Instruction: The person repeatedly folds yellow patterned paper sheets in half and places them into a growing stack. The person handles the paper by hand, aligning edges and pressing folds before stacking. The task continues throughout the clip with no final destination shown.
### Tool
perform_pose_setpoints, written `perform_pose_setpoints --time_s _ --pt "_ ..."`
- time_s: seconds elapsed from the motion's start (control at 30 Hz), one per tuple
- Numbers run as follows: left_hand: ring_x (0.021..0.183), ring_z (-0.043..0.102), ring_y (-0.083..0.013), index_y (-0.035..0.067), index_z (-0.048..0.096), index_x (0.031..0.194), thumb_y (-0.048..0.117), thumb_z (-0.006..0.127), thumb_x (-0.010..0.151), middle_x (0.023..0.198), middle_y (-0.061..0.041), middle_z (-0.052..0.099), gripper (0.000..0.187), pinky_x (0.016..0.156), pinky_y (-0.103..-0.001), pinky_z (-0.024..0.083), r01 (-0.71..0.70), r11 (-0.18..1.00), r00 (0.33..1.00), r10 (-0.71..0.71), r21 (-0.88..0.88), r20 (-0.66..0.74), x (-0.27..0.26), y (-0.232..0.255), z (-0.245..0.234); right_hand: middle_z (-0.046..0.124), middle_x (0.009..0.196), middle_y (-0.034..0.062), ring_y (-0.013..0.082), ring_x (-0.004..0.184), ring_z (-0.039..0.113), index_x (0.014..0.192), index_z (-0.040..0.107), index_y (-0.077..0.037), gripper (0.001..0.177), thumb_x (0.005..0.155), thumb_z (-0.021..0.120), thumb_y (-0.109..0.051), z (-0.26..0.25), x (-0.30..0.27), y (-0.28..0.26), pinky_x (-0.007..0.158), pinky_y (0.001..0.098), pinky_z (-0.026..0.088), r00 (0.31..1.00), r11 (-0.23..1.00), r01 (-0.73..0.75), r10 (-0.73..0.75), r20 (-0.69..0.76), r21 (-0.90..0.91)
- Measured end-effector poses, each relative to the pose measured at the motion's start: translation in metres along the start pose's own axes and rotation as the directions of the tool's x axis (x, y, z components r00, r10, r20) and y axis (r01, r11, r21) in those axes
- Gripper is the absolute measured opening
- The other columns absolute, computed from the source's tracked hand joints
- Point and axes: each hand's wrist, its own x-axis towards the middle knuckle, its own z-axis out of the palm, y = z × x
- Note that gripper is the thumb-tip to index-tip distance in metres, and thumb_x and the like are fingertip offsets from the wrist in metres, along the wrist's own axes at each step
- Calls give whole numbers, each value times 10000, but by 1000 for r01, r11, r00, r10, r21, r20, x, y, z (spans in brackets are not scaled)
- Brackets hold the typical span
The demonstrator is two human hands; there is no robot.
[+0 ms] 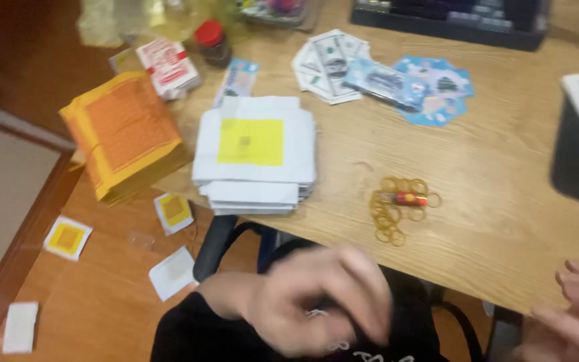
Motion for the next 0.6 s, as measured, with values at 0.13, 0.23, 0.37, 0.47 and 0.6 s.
perform_pose_setpoints --time_s 0.13,0.23,0.37,0.47,0.6 --pt "912 609 -211 26 574 1081 112 487 1011 1001 -122 635 141 844 -316 516 456 626 738 131 632 -662 -52 32 -96 499 1334 309 404 1259 521 1177 566 103 152 1067 467 68 44 31 -3 1213 496 416 894 897 -423 436 -106 125" --pt "968 585 -262 32 627 1125 132 520 992 1075 -142 636 198 860 -369 466 861 5 477 339 509 -811 -165 40 -217 554 1339 322 423 1274 548 1206 627 155 190 1069 497 140 54 -5 43 1187 513 442 892 892 -451 451 -2 -15" --pt "1103 472 -484 -45 562 1229 390 450 1009 1184 -288 531 501 854 -651 382 947 -272 -42 427 -172 -903 -244 55 -262 570 1350 322 432 1358 528 1200 623 156 172 1067 524 199 53 -5 49 1239 511 409 869 869 -495 493 -44 -28" --pt "1157 452 -445 10 611 1154 432 507 993 1227 -257 523 463 844 -635 388 929 -333 -20 387 -160 -922 -257 38 -269 608 1276 305 420 1226 589 1173 672 117 180 1051 566 195 49 35 19 1173 493 448 903 897 -428 421 -80 -111" --pt "1094 474 -445 28 631 1224 454 505 1003 1198 -252 571 496 826 -598 372 884 -442 41 396 -152 -917 -255 26 -260 591 1251 259 380 1235 552 1169 654 58 199 1012 563 141 53 45 18 1141 471 436 919 915 -394 394 -17 -89"
